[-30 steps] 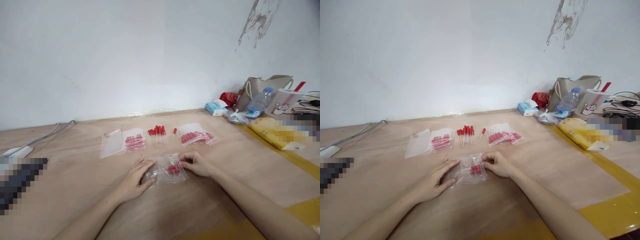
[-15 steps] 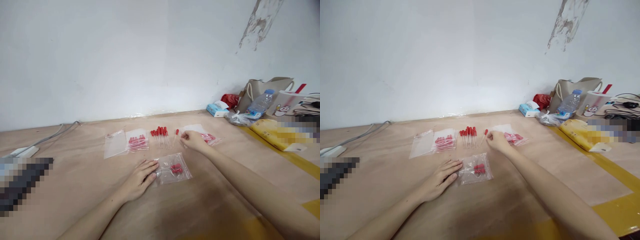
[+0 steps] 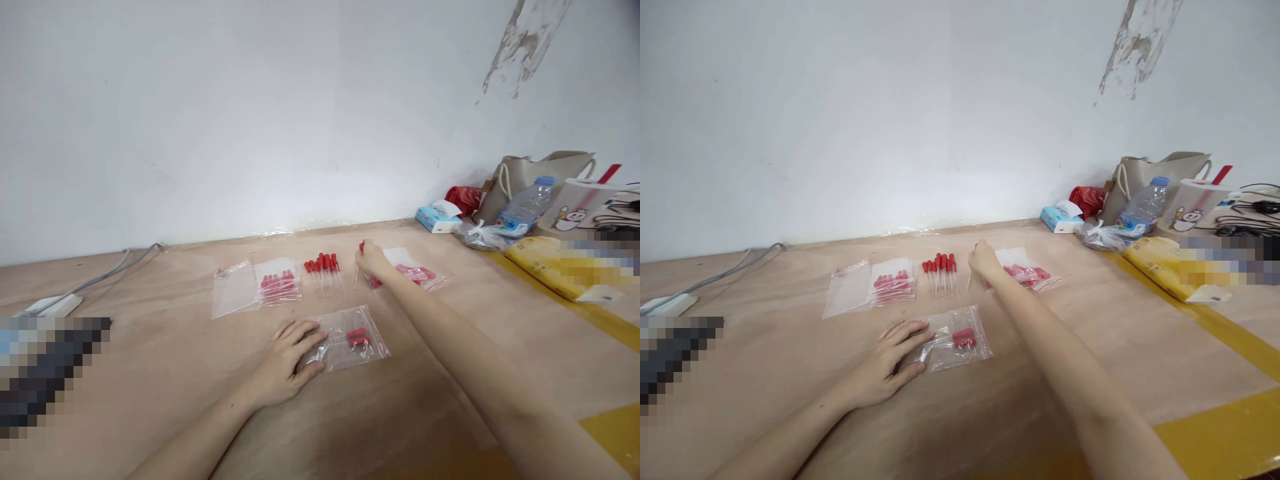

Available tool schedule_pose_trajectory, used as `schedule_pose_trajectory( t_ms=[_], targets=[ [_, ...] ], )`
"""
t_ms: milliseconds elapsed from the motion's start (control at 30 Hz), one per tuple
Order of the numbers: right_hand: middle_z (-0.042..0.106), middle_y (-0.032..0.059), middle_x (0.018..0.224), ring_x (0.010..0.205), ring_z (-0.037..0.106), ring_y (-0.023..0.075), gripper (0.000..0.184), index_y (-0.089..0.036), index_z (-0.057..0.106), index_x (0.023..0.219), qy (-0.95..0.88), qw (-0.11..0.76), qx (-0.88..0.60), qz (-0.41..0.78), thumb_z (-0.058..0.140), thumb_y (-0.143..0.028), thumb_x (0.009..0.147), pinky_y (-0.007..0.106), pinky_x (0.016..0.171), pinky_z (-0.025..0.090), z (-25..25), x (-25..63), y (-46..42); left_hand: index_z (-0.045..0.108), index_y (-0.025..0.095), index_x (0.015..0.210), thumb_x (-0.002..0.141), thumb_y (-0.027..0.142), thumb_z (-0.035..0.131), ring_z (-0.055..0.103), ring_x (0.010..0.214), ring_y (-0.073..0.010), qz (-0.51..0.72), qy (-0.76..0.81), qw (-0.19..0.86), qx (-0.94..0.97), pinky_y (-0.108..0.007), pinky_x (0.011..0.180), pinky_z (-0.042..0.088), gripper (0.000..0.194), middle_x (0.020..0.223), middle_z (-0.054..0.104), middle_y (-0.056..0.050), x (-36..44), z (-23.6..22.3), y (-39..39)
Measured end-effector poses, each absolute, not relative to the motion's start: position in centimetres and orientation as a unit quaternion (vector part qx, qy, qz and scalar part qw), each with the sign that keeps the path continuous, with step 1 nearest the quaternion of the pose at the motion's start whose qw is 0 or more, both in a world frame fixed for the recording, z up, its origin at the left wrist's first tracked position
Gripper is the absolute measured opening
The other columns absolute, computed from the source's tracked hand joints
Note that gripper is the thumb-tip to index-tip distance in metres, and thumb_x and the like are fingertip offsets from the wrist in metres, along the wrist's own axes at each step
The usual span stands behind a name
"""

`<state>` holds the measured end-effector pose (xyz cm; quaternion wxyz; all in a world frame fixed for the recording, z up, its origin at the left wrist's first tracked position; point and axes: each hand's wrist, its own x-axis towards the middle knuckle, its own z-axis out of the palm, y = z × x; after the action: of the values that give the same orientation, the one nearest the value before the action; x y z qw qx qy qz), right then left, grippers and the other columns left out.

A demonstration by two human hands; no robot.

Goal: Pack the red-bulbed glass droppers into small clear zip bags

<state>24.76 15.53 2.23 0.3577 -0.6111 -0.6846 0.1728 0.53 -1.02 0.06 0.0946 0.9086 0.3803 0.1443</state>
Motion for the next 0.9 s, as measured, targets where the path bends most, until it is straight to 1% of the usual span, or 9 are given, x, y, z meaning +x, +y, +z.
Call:
schedule_pose_trajectory(
  t_ms=[67,100,167,267,367,600,767,833,900],
  targets=[
    [0.059,0.0023,0.073,0.055,0.059,0.0130,0.034,-0.015,0.034,0.116,-0.643,0.414,-0.614,0.198,0.036,-0.024,0.083,0.025,0.051,0.044,2.2,26.4,13.5,0.040,0.028,0.130,0.088,0.034,0.045,0.037,0.121,-0.0238,0.144,0.382,0.096,0.908,-0.046,0.103,0.025,0.043,0.132,0.042,-0.006,0.5,0.0,-1.0],
    [0.057,-0.0014,0.070,0.049,0.056,0.0111,0.036,-0.018,0.029,0.118,-0.611,0.468,-0.593,0.238,0.035,-0.027,0.083,0.024,0.047,0.043,2.0,27.3,12.2,0.040,0.028,0.130,0.088,0.034,0.045,0.037,0.121,-0.0236,0.143,0.383,0.096,0.908,-0.046,0.103,0.025,0.043,0.132,0.042,-0.006,0.5,0.1,-1.0],
    [0.050,-0.0071,0.058,0.041,0.050,0.0101,0.041,-0.019,0.028,0.115,-0.546,0.554,-0.548,0.306,0.041,-0.033,0.079,0.023,0.043,0.041,1.2,28.8,9.5,0.040,0.028,0.130,0.088,0.034,0.045,0.037,0.121,-0.0234,0.139,0.385,0.095,0.907,-0.046,0.103,0.025,0.042,0.132,0.042,-0.006,0.6,0.1,-0.9],
    [0.047,-0.0077,0.056,0.044,0.050,0.0113,0.044,-0.021,0.032,0.106,-0.488,0.606,-0.517,0.357,0.053,-0.040,0.072,0.024,0.042,0.042,-0.5,29.9,6.2,0.041,0.028,0.129,0.088,0.033,0.044,0.037,0.121,-0.0238,0.138,0.383,0.092,0.909,-0.047,0.102,0.026,0.042,0.132,0.042,-0.006,0.6,0.1,-0.9],
    [0.047,-0.0061,0.060,0.048,0.051,0.0125,0.043,-0.024,0.033,0.102,-0.460,0.622,-0.511,0.375,0.056,-0.041,0.070,0.025,0.042,0.044,-1.7,29.6,4.9,0.041,0.029,0.129,0.089,0.034,0.044,0.037,0.121,-0.0250,0.147,0.382,0.087,0.908,-0.047,0.101,0.027,0.041,0.131,0.042,-0.007,0.6,0.1,-1.0],
    [0.051,-0.0031,0.070,0.054,0.057,0.0145,0.042,-0.026,0.031,0.094,-0.437,0.598,-0.497,0.452,0.059,-0.044,0.069,0.032,0.052,0.050,-2.4,27.9,4.4,0.036,0.028,0.132,0.089,0.036,0.042,0.037,0.121,-0.0238,0.140,0.385,0.094,0.907,-0.047,0.103,0.024,0.043,0.132,0.042,-0.007,0.6,0.1,-1.0],
    [0.058,0.0003,0.079,0.063,0.057,0.0130,0.037,-0.023,0.038,0.086,-0.555,0.474,-0.450,0.514,0.059,-0.048,0.069,0.027,0.054,0.045,-2.3,28.7,3.5,0.028,0.024,0.135,0.089,0.037,0.043,0.037,0.121,-0.0237,0.158,0.385,0.099,0.904,-0.045,0.104,0.025,0.051,0.132,0.042,-0.007,0.7,0.0,-0.9],
    [0.058,0.0005,0.075,0.064,0.055,0.0128,0.031,-0.020,0.045,0.083,-0.634,0.414,-0.438,0.485,0.061,-0.044,0.070,0.026,0.057,0.044,-2.1,29.2,3.4,0.028,0.023,0.135,0.089,0.037,0.043,0.037,0.121,-0.0232,0.154,0.386,0.100,0.904,-0.044,0.104,0.024,0.051,0.133,0.042,-0.007,0.7,0.0,-0.9],
    [0.058,0.0014,0.075,0.069,0.054,0.0142,0.023,-0.019,0.052,0.080,-0.703,0.388,-0.439,0.404,0.062,-0.038,0.070,0.029,0.063,0.043,-1.9,29.4,3.5,0.027,0.023,0.135,0.089,0.037,0.043,0.037,0.122,-0.0226,0.150,0.386,0.099,0.905,-0.043,0.105,0.024,0.050,0.133,0.042,-0.006,0.7,0.2,-0.9]
  ],
)
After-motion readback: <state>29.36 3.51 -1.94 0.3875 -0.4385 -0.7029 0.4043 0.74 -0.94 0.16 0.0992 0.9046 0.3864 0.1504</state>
